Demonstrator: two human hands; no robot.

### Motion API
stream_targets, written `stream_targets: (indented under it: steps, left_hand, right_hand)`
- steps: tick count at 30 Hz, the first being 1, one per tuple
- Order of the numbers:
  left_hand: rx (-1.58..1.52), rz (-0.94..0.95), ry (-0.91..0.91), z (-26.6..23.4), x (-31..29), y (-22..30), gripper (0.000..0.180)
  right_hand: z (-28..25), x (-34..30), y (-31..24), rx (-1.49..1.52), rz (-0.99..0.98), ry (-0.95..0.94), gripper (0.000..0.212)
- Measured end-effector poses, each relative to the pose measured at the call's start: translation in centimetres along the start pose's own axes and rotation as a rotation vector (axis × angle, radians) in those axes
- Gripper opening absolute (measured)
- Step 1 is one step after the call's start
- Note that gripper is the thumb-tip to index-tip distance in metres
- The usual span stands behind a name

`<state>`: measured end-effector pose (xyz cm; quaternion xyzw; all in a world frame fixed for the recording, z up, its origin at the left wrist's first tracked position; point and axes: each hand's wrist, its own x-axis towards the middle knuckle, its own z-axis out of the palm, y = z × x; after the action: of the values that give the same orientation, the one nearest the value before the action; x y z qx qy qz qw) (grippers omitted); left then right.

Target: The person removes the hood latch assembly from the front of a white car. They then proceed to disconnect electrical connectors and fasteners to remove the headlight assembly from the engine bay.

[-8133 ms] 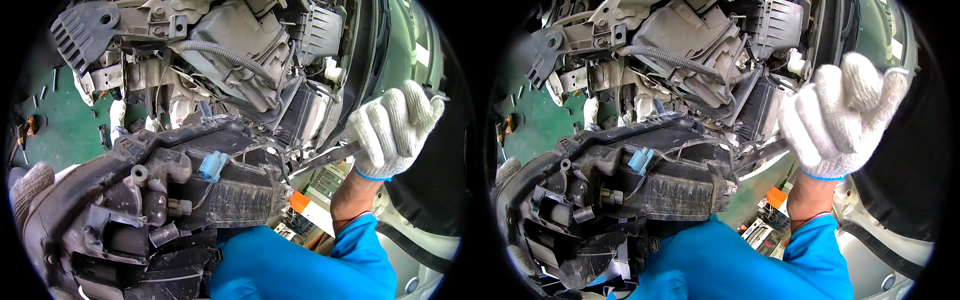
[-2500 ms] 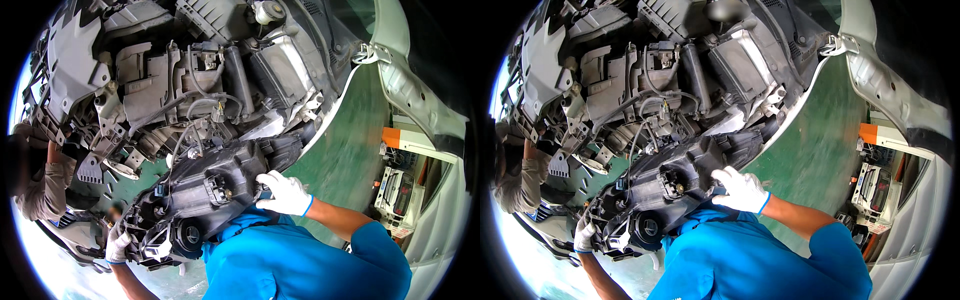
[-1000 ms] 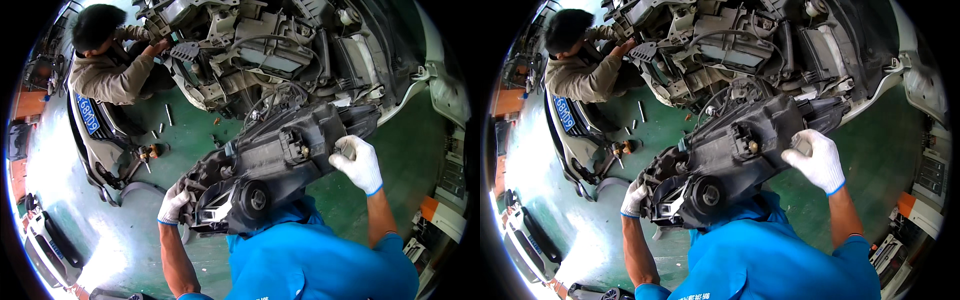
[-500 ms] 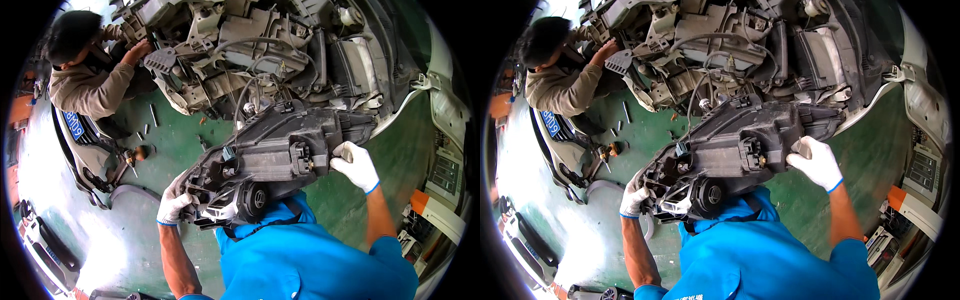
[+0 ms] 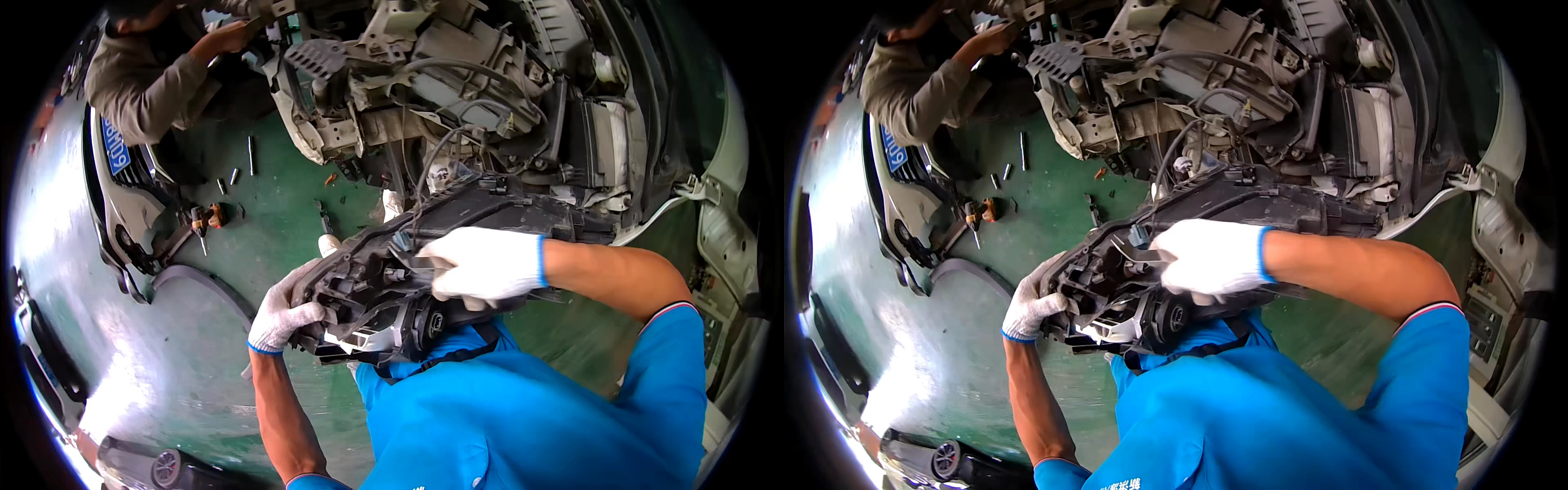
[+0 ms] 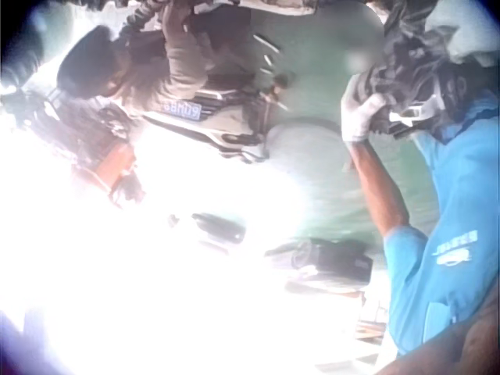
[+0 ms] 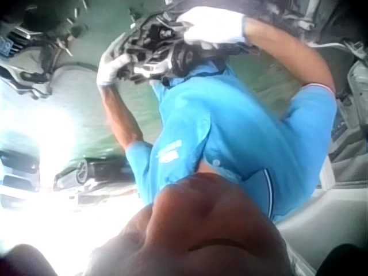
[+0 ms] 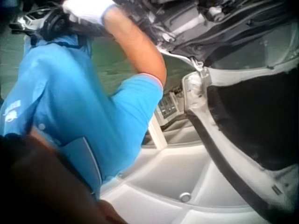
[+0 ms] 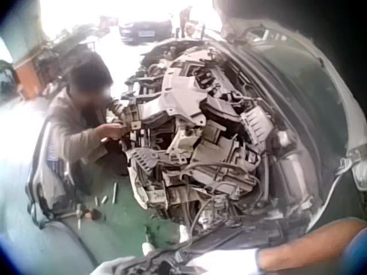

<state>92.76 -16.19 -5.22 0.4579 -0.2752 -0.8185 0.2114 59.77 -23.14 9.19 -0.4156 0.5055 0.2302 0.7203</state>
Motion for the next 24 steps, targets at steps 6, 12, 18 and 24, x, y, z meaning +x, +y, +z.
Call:
stream_targets:
  steps: [6,12,18,24]
  left_hand:
    - [-0.019,0.016,-0.041,-1.4,0.3,-1.7,0.095]
    - [-0.059,0.063,-0.07,-1.5,0.2,-2.1,0.087]
    - [-0.062,0.055,-0.084,-1.7,0.2,-1.8,0.081]
    - [-0.088,0.044,-0.097,-2.0,1.0,-2.5,0.08]
  right_hand:
    - [2.4,4.8,0.6,-0.098,0.062,0.056,0.02]
    - [3.0,4.9,0.3,0.031,0.055,0.197,0.023]
    - [2.9,5.7,0.0,-0.157,-0.008,0.292,0.021]
    - [3.2,6.8,-0.5,-0.773,-0.065,0.395,0.036]
